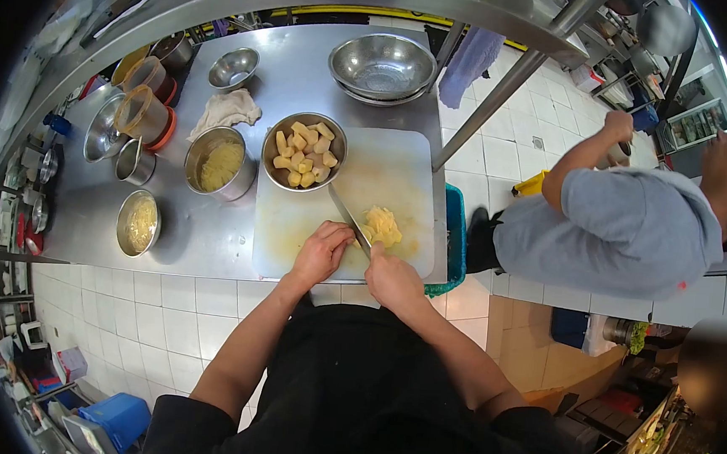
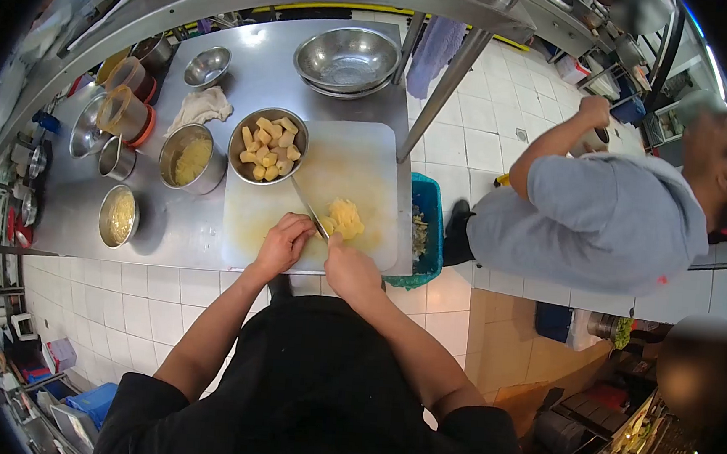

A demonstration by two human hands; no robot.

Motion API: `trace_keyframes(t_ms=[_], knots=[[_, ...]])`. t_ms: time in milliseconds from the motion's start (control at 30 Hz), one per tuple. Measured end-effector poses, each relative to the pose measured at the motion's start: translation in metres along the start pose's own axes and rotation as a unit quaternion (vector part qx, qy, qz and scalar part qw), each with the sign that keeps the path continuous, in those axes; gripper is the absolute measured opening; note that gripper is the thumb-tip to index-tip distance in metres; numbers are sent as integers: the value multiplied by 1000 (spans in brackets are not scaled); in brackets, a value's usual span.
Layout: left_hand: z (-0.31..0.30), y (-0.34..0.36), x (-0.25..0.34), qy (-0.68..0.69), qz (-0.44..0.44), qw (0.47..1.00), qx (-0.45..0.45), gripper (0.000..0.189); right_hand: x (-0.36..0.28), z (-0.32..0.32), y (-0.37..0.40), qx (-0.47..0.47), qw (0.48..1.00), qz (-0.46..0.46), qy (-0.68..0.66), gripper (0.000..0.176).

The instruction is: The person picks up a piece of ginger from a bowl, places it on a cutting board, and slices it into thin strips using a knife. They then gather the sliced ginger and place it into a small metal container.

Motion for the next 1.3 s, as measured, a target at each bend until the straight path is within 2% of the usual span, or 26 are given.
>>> trace_keyframes(t_ms=[267, 367, 467, 567, 800, 1300], knots=[[1, 0, -1, 3, 2, 1000, 4, 15, -12, -30, 59, -21, 1000, -17, 4, 24], [1, 0, -1, -13, 4, 1000, 10, 14, 4, 8, 15, 20, 1000, -17, 2, 23], [-2, -1, 1, -13, 8, 1000, 8, 14, -7, -7, 14, 8, 1000, -8, -8, 22], [1, -1, 0, -20, 5, 1000, 11, 14, -13, -27, 45, -14, 1000, -2, -24, 24], [0, 1, 1, -20, 7, 1000, 19, 16, -3, 3, -1, 1, 1000, -1, -19, 24], [0, 11, 13, -64, 45, 996, 35, 21, -6, 1, 0, -17, 1000, 22, -3, 24]])
Point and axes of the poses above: each hand's wrist, its own y-axis away from the middle knuckle, its own z-axis out of the palm, x = y × z, the point moved 6 cm from there along -y, towards the middle knuckle, and after that the axes turned 15 degrees about -x, right-handed, at the moved point
